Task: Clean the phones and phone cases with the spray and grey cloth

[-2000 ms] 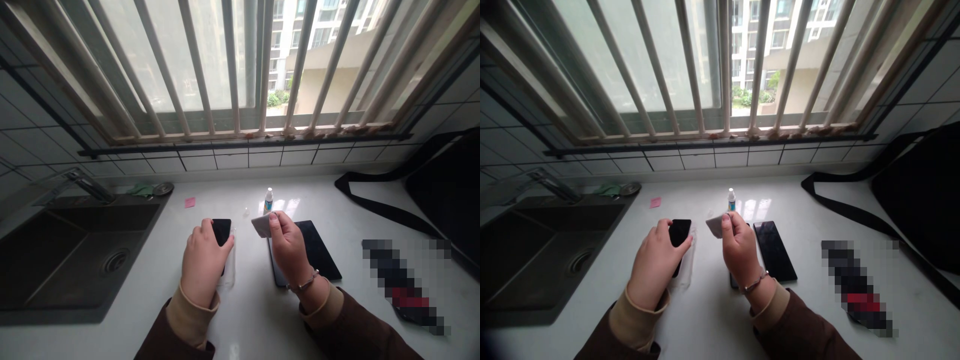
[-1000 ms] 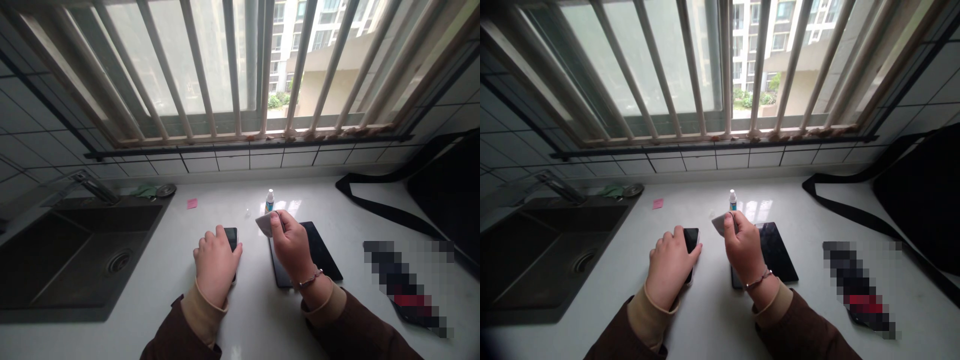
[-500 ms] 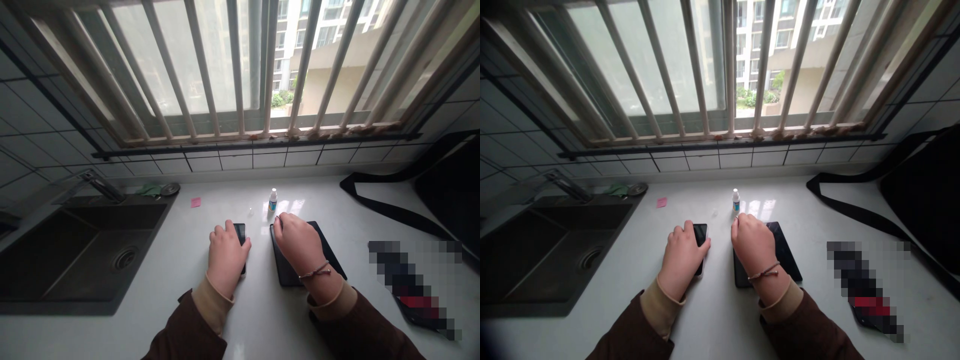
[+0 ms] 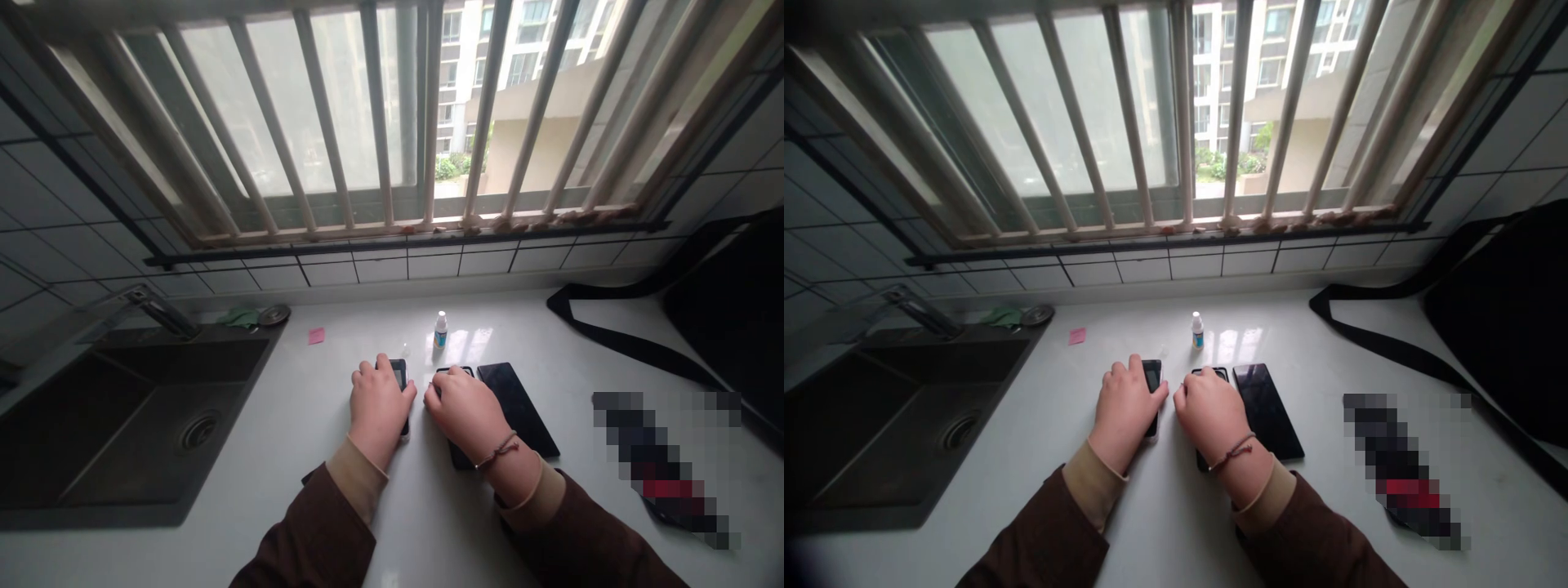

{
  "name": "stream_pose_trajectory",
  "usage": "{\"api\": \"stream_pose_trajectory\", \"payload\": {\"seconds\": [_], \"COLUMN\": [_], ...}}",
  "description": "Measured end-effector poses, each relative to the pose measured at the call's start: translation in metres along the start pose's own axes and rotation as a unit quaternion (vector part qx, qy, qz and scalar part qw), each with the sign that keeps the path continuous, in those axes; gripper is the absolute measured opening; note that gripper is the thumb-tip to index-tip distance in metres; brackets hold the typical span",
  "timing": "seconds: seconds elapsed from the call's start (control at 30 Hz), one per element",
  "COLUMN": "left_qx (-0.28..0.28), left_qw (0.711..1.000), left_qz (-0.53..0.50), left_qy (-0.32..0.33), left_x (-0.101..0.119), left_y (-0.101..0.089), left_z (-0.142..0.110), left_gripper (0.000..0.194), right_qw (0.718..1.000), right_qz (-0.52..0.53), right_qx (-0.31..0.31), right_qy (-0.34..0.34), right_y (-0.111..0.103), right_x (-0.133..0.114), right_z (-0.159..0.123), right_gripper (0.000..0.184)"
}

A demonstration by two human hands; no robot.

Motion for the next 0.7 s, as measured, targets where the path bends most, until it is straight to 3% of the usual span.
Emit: {"api": "stream_pose_trajectory", "payload": {"seconds": [0.33,0.47,0.6,0.7], "left_qx": [0.007,0.039,0.101,0.092], "left_qw": [1.000,0.999,0.984,0.944], "left_qz": [0.013,-0.012,-0.134,-0.301], "left_qy": [0.006,0.002,0.055,0.103], "left_x": [-0.005,-0.010,-0.014,-0.016], "left_y": [0.001,-0.001,-0.009,-0.010], "left_z": [-0.005,-0.008,-0.007,-0.005], "left_gripper": [0.055,0.053,0.037,0.032], "right_qw": [0.999,0.999,0.999,0.992], "right_qz": [-0.030,-0.033,-0.010,0.047], "right_qx": [-0.009,-0.002,0.042,0.107], "right_qy": [-0.017,-0.019,-0.025,-0.040], "right_y": [0.008,0.008,0.003,-0.004], "right_x": [0.004,0.004,0.001,-0.003], "right_z": [0.003,0.005,0.005,0.003], "right_gripper": [0.032,0.033,0.032,0.032]}}
Point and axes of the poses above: each hand's wrist, its own z-axis towards the middle knuckle, its own y-axis out of the palm, x = y × z, the point moved 1 cm from there along z, towards the middle knuckle, and after that the axes turned 8 degrees about -y, right-handed, at the moved point
